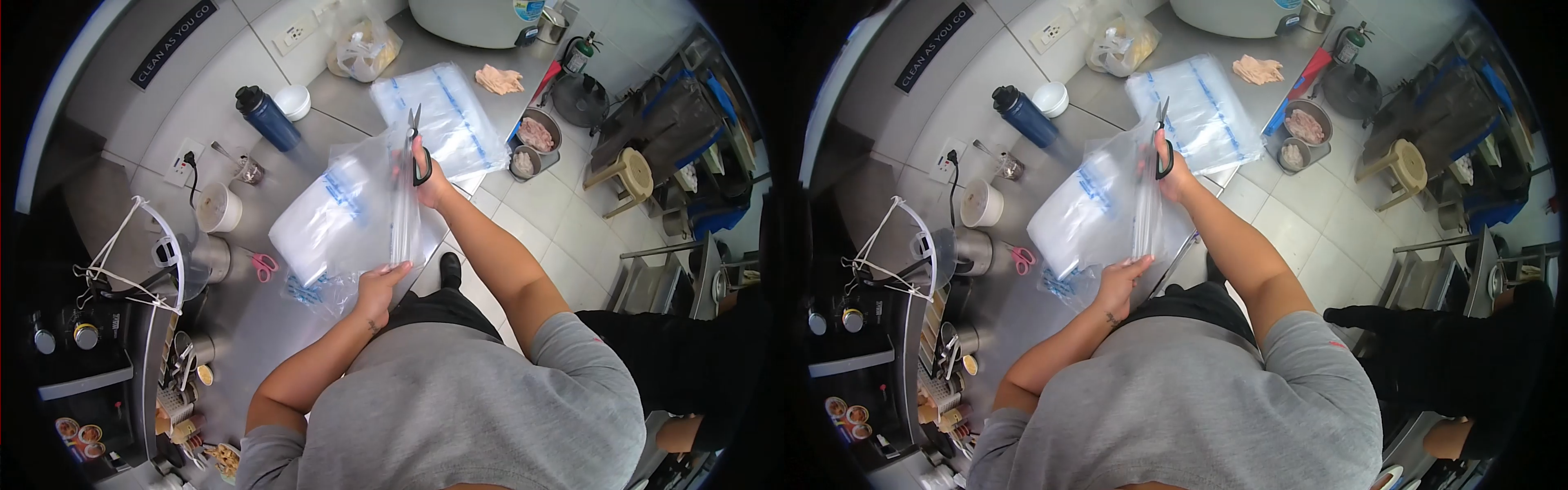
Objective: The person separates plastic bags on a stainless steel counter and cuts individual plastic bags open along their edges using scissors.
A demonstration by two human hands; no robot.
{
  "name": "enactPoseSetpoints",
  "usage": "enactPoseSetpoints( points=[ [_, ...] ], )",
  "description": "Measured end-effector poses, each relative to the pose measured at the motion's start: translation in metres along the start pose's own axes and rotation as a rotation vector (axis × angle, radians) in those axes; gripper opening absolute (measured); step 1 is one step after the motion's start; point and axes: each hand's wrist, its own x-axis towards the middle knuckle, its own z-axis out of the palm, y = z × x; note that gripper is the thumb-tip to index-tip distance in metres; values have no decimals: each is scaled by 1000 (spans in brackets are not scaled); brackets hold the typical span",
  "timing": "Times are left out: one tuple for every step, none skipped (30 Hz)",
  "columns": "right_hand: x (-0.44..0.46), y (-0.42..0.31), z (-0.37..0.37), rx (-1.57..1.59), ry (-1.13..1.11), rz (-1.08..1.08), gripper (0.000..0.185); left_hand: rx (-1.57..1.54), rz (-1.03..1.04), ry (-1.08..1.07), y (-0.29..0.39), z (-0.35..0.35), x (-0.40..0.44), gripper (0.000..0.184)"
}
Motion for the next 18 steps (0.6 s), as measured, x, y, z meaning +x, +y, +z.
enactPoseSetpoints(
  points=[
    [1, -2, 6, -9, 21, -32, 82, 33, -1, -16, -9, -6, 5, 30],
    [7, -3, 4, 44, 20, -43, 77, 66, -2, -30, -17, -11, 9, 31],
    [20, -7, -2, 96, 16, -53, 72, 117, -9, -48, -20, -16, 11, 31],
    [34, -14, -6, 149, 9, -63, 68, 168, -13, -63, -22, -20, 12, 30],
    [45, -20, -12, 192, 50, -95, 61, 221, -18, -75, -21, -25, 13, 30],
    [51, -29, -12, 200, 107, -157, 44, 236, 25, -29, -18, -30, 15, 29],
    [62, -35, -24, 80, 87, -110, 36, 246, 69, 18, -11, -35, 19, 28],
    [71, -39, -35, -46, 66, -62, 32, 252, 111, 65, -6, -41, 23, 27],
    [72, -41, -35, -22, 107, -122, 35, 261, 86, 73, -7, -54, 31, 28],
    [71, -41, -34, 2, 148, -178, 39, 266, 57, 82, -14, -74, 41, 30],
    [68, -47, -39, -139, 189, -129, 50, 268, 32, 91, -16, -89, 47, 31],
    [65, -52, -44, -227, 188, -120, 50, 272, -49, 118, -12, -96, 43, 33],
    [59, -55, -48, -315, 185, -111, 51, 273, -133, 144, -7, -101, 35, 36],
    [52, -60, -53, -404, 181, -101, 52, 270, -219, 168, 0, -103, 26, 39],
    [44, -67, -60, -444, 129, -76, 51, 456, -278, 235, 12, -103, 11, 40],
    [35, -74, -68, -481, 78, -51, 51, 646, -342, 298, 30, -101, -6, 42],
    [22, -83, -74, -495, 18, -22, 51, 842, -406, 357, 42, -104, -12, 43],
    [8, -89, -80, -506, -37, 11, 53, 1001, -211, 420, 41, -111, -7, 45]
  ],
)
